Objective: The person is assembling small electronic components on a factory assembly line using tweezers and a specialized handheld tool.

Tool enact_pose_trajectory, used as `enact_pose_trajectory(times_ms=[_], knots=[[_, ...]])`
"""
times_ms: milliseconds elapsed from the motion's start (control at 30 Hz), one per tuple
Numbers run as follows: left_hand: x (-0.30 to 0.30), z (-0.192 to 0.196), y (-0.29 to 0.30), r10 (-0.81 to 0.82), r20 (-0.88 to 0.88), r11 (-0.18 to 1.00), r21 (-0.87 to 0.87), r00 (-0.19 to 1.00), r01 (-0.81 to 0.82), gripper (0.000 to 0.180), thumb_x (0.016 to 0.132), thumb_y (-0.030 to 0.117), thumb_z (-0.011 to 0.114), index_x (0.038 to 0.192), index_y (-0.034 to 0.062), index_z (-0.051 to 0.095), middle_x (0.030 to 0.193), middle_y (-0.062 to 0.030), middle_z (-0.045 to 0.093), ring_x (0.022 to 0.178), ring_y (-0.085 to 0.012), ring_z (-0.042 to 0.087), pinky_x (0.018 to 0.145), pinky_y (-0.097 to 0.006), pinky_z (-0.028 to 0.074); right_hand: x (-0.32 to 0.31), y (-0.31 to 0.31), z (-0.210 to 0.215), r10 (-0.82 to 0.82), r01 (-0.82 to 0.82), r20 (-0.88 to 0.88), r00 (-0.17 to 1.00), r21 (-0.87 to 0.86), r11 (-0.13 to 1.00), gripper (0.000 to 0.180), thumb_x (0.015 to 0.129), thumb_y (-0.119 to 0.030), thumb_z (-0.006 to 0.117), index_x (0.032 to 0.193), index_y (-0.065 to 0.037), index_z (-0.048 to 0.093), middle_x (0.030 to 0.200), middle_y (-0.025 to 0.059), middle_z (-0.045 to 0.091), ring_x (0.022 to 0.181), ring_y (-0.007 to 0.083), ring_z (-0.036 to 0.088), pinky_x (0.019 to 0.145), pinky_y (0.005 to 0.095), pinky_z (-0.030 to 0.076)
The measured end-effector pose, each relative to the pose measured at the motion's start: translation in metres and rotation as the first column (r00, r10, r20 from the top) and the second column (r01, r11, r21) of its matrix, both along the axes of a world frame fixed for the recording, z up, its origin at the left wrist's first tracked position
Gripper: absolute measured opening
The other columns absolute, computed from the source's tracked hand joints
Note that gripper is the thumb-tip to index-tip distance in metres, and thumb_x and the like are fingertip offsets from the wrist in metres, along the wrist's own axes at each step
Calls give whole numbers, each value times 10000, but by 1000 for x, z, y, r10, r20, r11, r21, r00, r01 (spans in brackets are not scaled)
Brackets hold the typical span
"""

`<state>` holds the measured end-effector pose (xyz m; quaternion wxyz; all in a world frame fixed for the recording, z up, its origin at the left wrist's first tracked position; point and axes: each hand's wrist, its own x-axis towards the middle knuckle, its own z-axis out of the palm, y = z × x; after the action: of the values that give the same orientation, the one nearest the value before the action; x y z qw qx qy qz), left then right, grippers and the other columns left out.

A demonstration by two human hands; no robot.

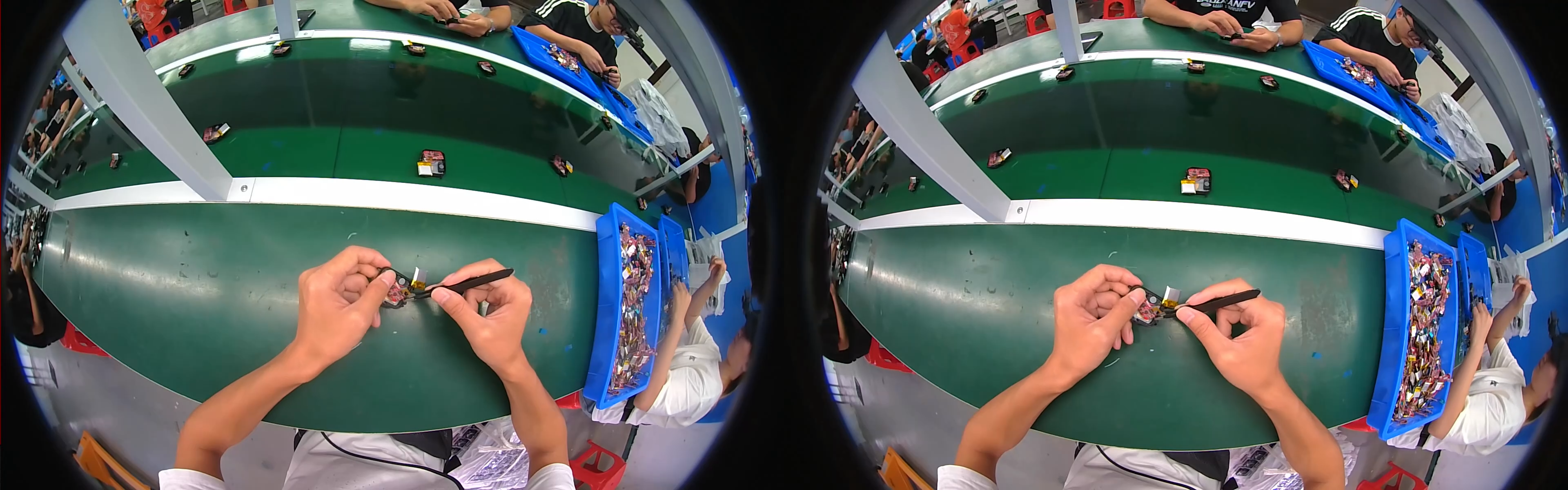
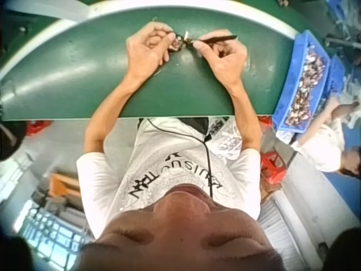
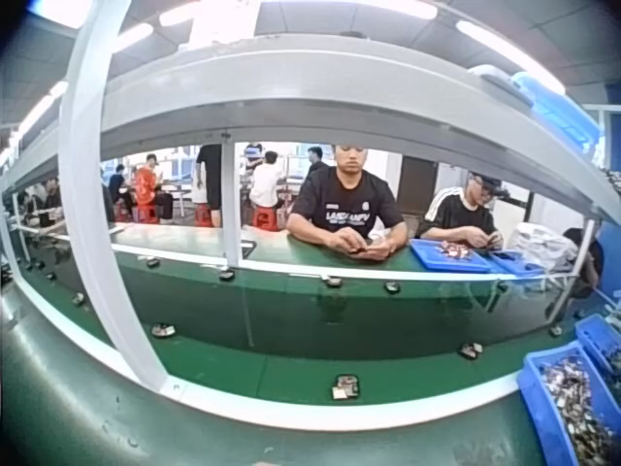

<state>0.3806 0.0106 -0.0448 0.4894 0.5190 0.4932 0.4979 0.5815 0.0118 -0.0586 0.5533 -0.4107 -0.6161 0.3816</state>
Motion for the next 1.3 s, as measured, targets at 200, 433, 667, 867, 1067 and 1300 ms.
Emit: enact_pose_trajectory(times_ms=[200,433,667,867,1067,1300], knots=[[6,-3,-1,-2,-32,1000,26,999,3,99,905,-19,676,990,-57,641,774,-78,689,518,-83,609,432,-226,445,5,-1,-2,4,-3,23,1000,-10,1000,136,819,31,797,907,17,694,658,-30,600,484,-18,413,442,178,259],[12,-6,-1,-47,-53,996,70,997,50,151,916,-36,668,1056,-65,620,809,-83,681,533,-78,605,411,-201,412,13,-1,-2,30,-37,-64,998,-109,993,126,826,34,787,905,17,690,673,-38,604,496,-30,385,446,177,239],[15,-5,-3,-46,-97,992,109,994,56,152,914,-52,657,1062,-66,627,793,-85,682,542,-76,609,416,-198,413,16,-2,0,44,-54,-93,995,-111,992,116,832,37,780,906,15,692,672,-38,604,501,-33,384,449,173,238],[16,-3,1,-188,-13,982,31,982,188,247,969,3,609,1206,-63,628,857,-95,677,585,-118,651,424,-215,448,29,-2,2,66,-89,-144,987,-162,983,119,845,32,768,925,33,681,707,-3,651,521,-26,448,457,168,284],[19,-5,5,-340,242,932,-43,909,360,292,996,43,579,1272,-51,593,1056,-149,660,762,-228,730,484,-253,562,40,-2,9,103,-217,-348,932,-309,926,133,874,22,739,979,31,657,823,103,733,647,27,624,491,161,395],[16,-7,9,-361,266,925,-18,894,379,280,1009,112,571,1223,-68,555,1073,-217,662,710,-309,739,473,-288,590,32,-7,0,115,-203,-365,924,-212,956,126,877,35,741,973,29,660,755,39,680,532,-15,470,469,175,305]])
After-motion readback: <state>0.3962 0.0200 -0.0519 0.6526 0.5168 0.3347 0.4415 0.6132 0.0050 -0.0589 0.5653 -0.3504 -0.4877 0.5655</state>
